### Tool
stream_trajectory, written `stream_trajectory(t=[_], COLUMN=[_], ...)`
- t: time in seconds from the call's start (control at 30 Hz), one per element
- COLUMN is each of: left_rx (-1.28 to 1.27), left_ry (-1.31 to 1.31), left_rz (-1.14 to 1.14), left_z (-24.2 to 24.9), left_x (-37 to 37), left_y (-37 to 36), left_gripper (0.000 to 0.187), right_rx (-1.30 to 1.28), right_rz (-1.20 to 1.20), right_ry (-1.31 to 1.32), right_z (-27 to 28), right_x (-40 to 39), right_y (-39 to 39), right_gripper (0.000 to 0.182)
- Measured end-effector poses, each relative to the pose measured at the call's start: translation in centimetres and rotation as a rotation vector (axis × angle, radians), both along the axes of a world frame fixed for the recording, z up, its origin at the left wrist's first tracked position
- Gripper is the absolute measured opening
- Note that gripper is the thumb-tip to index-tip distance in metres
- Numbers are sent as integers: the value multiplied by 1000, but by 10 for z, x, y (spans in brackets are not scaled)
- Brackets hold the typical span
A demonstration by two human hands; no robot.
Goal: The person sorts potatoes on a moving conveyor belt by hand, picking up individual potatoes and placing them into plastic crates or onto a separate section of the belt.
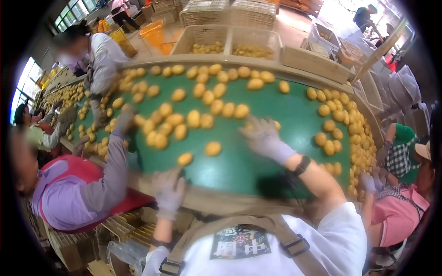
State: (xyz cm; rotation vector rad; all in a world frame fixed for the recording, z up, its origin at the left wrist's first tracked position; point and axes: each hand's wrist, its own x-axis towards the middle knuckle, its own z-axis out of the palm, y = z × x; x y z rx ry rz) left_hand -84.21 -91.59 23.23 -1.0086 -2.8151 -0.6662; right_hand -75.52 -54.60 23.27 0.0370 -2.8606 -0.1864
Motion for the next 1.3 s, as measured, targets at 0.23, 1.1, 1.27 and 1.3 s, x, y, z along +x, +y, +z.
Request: stream_trajectory(t=[0.23,1.1,1.27,1.3], left_rx=[-4,-99,-49,-41], left_ry=[40,-230,-55,-49], left_rz=[54,-87,-15,-6], left_z=[4,12,4,4], left_x=[8,-1,13,18], left_y=[9,13,10,10], left_gripper=[30,34,32,31], right_rx=[-650,-21,-241,-380], right_rz=[-318,-620,-869,-772], right_ry=[-65,1435,1276,1188], right_z=[32,223,162,149], right_x=[9,192,178,168], right_y=[44,267,325,305], right_gripper=[46,66,79,82])
